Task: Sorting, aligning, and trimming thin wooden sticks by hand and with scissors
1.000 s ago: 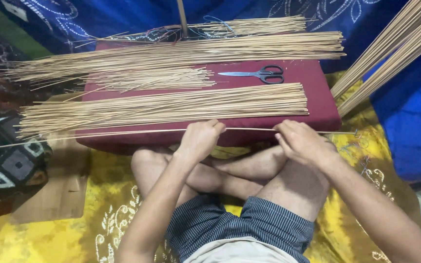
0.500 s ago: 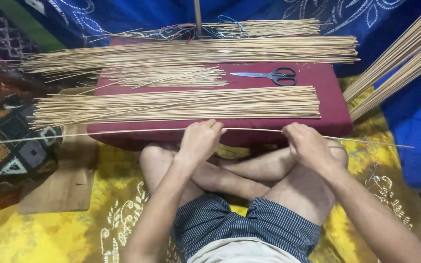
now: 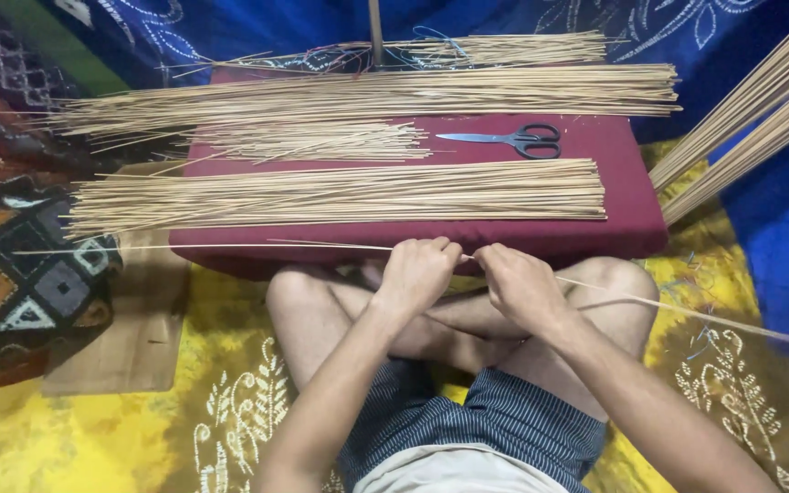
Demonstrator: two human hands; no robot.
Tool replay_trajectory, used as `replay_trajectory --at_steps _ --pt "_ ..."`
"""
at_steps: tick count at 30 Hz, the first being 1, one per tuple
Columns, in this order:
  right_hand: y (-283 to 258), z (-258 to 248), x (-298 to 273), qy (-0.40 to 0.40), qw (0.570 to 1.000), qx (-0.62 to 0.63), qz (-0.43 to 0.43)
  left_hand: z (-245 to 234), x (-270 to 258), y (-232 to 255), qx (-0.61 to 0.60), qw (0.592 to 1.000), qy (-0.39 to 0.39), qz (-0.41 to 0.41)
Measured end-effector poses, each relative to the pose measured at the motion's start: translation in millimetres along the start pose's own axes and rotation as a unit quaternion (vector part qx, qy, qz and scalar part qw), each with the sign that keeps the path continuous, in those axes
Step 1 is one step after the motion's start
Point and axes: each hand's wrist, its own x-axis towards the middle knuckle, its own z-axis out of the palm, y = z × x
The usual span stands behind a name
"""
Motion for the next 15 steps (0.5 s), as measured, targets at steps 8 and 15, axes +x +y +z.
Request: replay_trajectory --at_steps 8,15 --pt "43 -40 -26 -0.050 0.995 0.015 0.082 -40 -14 -49 0.015 0.999 -0.032 -0.013" --pt "-6 -17 -5 -0.062 0.996 0.042 0.052 -20 -1 -16 -0.004 1.000 -0.031 0.001"
